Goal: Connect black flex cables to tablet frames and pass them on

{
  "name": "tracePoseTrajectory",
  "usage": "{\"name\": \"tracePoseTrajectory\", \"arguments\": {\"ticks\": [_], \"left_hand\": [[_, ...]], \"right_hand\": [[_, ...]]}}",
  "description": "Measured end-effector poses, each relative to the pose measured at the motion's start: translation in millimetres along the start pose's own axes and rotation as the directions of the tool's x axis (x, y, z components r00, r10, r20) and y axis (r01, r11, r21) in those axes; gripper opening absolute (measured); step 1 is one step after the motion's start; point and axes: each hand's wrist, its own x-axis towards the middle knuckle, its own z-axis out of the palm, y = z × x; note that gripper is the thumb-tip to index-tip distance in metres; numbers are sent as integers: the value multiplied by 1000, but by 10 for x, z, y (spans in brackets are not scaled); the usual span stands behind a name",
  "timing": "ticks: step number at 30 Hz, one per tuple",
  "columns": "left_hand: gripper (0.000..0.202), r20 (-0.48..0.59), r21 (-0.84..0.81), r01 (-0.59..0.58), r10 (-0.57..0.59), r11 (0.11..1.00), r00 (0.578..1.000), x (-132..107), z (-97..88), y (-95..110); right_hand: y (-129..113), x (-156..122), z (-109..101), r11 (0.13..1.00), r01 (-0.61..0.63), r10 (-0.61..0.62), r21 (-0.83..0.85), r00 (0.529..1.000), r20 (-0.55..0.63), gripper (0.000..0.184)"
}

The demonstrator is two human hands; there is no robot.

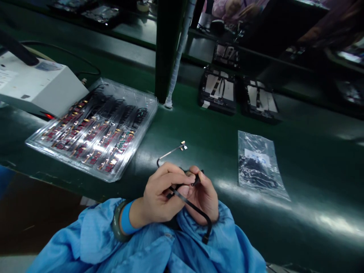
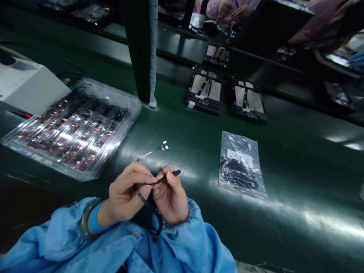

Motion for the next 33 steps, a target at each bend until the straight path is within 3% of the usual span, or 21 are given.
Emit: {"name": "tracePoseTrajectory", "arguments": {"ticks": [12, 19, 26, 33], "left_hand": [[17, -25, 4, 37, -37, 999, 999, -10, 4, 14], [13, -76, -63, 185, -190, 981, 979, -42, 49, 80], [27, -29, -119, 215, -220, 969, 975, -67, 53, 90], [21, -32, -135, 222, -229, 966, 973, -68, 52, 104]], "right_hand": [[52, 12, -21, 999, 31, -30, -41, 999, 13, 19], [71, 2, -33, 997, 45, -44, -60, 999, 24, 18], [48, 15, 15, 998, 37, -36, -44, 999, 11, 19], [49, 17, 23, 999, -13, 12, 36, 1000, 23, 18]]}}
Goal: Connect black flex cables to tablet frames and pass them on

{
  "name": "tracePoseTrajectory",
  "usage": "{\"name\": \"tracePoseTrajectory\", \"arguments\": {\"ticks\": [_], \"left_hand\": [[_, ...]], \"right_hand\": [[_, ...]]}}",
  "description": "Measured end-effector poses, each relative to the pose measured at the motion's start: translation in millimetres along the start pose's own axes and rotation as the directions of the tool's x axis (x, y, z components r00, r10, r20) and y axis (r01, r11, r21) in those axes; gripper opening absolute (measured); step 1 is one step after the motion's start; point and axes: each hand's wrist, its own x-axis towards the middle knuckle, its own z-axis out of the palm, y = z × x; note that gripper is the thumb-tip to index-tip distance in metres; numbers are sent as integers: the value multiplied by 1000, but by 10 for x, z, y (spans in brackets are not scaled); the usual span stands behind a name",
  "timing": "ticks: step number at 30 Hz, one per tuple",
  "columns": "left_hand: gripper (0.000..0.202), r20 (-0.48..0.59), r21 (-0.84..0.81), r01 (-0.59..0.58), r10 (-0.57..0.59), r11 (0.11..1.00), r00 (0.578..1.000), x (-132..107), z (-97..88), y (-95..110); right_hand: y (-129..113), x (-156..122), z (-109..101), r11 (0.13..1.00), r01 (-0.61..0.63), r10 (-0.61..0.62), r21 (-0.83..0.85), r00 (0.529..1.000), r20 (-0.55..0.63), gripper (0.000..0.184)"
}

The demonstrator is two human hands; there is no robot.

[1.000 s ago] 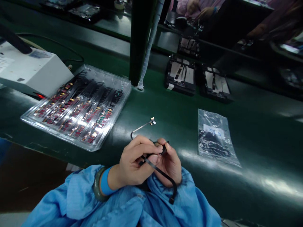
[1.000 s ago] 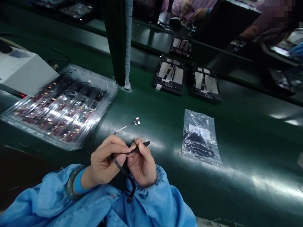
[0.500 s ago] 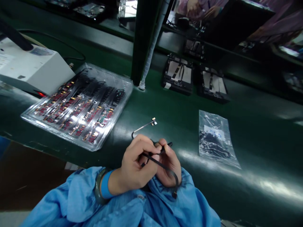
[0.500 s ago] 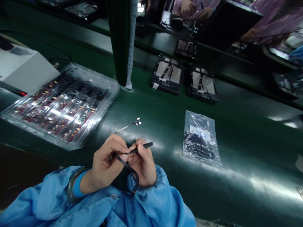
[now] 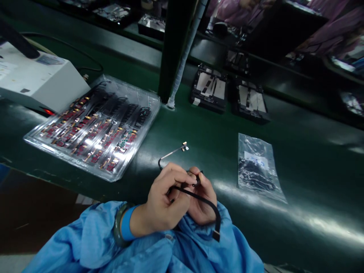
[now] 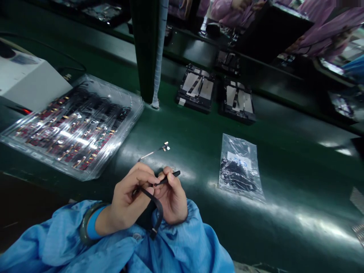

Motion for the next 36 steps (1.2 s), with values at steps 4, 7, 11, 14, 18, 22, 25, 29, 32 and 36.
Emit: {"name": "tracePoseTrajectory", "arguments": {"ticks": [4, 7, 11, 14, 18, 22, 25, 29, 32, 36], "left_hand": [[13, -44, -263, 215, -234, 940, 971, 13, 22, -62], [23, -38, -519, 440, -534, 733, 845, 41, 36, -107], [29, -25, -528, 454, -548, 718, 836, 49, 21, -127], [19, 27, -393, 396, -420, 830, 907, 25, 8, -130], [19, 37, -286, 198, -195, 938, 980, 20, 21, -123], [21, 9, -184, 95, -95, 978, 995, 48, 42, -110], [18, -24, -146, 66, -70, 987, 997, 65, 52, -102], [16, -41, -112, 49, -54, 992, 998, 74, 61, -95], [16, -38, -106, 39, -43, 994, 998, 77, 66, -91], [17, -32, -91, 71, -75, 993, 997, 81, 71, -86]], "right_hand": [[-23, 4, -13, 1000, 10, -10, 14, 999, 40, 16], [-36, 6, -31, 999, -4, 0, 43, 996, 86, 14], [-46, 12, -39, 996, -15, 5, 87, 994, 113, 13], [-42, 14, -44, 995, -25, 15, 93, 995, 97, 15], [-10, 17, -69, 988, -43, 40, 147, 999, 25, 17], [35, 28, -62, 975, -64, 69, 213, 997, -16, 20], [53, 37, -22, 971, -90, 91, 221, 996, 4, 21], [50, 39, 9, 967, -115, 112, 225, 993, 27, 22], [43, 36, 0, 967, -107, 104, 232, 994, 25, 22], [37, 37, -18, 974, -99, 95, 205, 995, 29, 21]]}}
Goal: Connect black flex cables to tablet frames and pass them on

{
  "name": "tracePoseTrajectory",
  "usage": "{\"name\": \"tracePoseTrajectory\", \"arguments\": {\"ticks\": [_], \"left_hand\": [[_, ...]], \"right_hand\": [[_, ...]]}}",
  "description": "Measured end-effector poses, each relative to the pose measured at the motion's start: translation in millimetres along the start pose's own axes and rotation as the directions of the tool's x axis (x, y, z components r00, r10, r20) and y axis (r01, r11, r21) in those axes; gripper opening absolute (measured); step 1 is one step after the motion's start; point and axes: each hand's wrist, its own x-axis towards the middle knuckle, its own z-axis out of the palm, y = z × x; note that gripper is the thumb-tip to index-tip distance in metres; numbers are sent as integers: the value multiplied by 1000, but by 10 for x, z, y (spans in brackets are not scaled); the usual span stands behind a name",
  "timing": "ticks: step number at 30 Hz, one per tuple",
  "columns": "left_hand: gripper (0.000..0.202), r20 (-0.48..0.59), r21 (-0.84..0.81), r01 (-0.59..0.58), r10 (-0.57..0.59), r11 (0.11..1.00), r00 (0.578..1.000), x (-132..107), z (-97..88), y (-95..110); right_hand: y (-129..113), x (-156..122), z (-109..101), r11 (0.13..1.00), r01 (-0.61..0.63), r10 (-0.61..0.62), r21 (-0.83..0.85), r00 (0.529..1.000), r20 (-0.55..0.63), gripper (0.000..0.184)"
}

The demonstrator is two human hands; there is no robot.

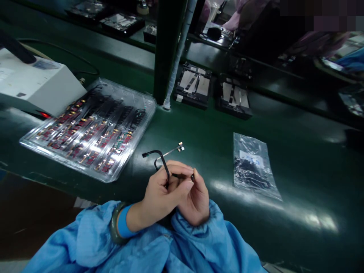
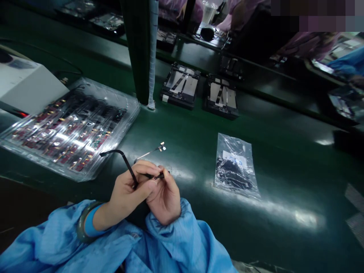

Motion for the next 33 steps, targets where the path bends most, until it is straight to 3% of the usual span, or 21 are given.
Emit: {"name": "tracePoseTrajectory", "arguments": {"ticks": [6, 12, 19, 27, 33], "left_hand": [[16, 25, 0, -25, 25, 1000, 999, 15, 22, 16], [16, 46, 60, -69, 66, 996, 997, 13, 108, 77], [17, 41, 132, -99, 94, 986, 995, 7, 206, 169], [18, 59, 185, -132, 123, 974, 991, 22, 268, 253], [18, 68, 184, -158, 148, 970, 987, 27, 278, 256]], "right_hand": [[-25, -19, -3, 1000, -8, 8, 18, 1000, -11, 23], [-63, -71, 32, 997, -24, 20, 67, 997, 72, 20], [-95, -128, 41, 991, -22, 15, 136, 998, 58, 22], [-106, -143, 36, 997, 5, -16, 82, 991, 130, 20], [-100, -135, 3, 993, 10, -22, 119, 995, 99, 15]]}}
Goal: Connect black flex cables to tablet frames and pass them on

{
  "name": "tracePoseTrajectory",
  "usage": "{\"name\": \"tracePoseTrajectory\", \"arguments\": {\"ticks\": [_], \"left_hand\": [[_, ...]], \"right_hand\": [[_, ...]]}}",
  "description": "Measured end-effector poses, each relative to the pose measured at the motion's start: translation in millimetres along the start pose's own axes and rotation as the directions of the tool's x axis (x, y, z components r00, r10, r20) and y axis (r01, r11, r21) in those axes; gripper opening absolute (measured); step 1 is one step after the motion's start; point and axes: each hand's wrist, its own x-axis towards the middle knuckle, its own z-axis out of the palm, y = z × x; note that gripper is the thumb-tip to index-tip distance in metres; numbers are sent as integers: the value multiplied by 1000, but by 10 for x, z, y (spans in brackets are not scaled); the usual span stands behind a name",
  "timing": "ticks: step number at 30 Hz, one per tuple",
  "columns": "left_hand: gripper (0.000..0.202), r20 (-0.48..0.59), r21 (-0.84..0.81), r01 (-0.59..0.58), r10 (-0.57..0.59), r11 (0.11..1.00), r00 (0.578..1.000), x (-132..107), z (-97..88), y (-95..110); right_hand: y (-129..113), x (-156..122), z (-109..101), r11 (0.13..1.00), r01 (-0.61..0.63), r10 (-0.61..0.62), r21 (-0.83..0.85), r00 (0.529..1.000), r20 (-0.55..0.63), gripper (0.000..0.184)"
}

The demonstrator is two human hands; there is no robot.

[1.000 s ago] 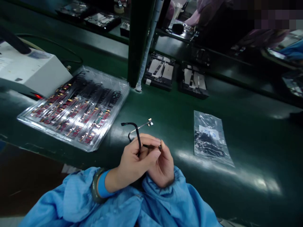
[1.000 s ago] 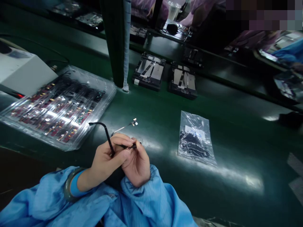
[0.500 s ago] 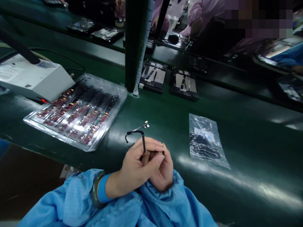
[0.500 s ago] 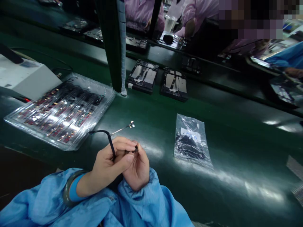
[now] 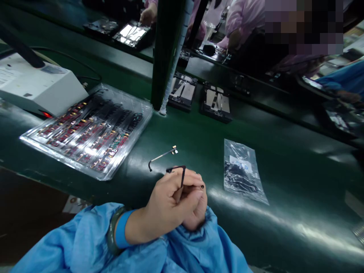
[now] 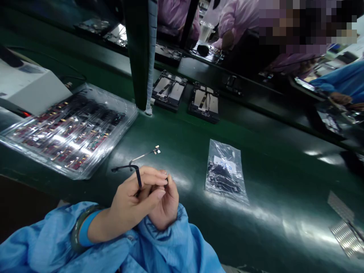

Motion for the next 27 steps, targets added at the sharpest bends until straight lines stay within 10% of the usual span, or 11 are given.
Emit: {"name": "tracePoseTrajectory", "arguments": {"ticks": [18, 22, 27], "left_hand": [[16, -98, 33, -14, 17, 999, 995, -9, -15, -93], [15, -109, 88, -57, 67, 994, 992, 2, -39, -114], [16, -57, 196, -87, 100, 977, 993, 8, -52, -129]], "right_hand": [[-42, -23, 67, 930, 196, -227, -310, 972, -65, 18], [-108, -128, 123, 639, 494, -557, -590, 826, 89, 17], [-48, -224, 189, 75, 665, -806, -743, 480, 347, 16]]}}
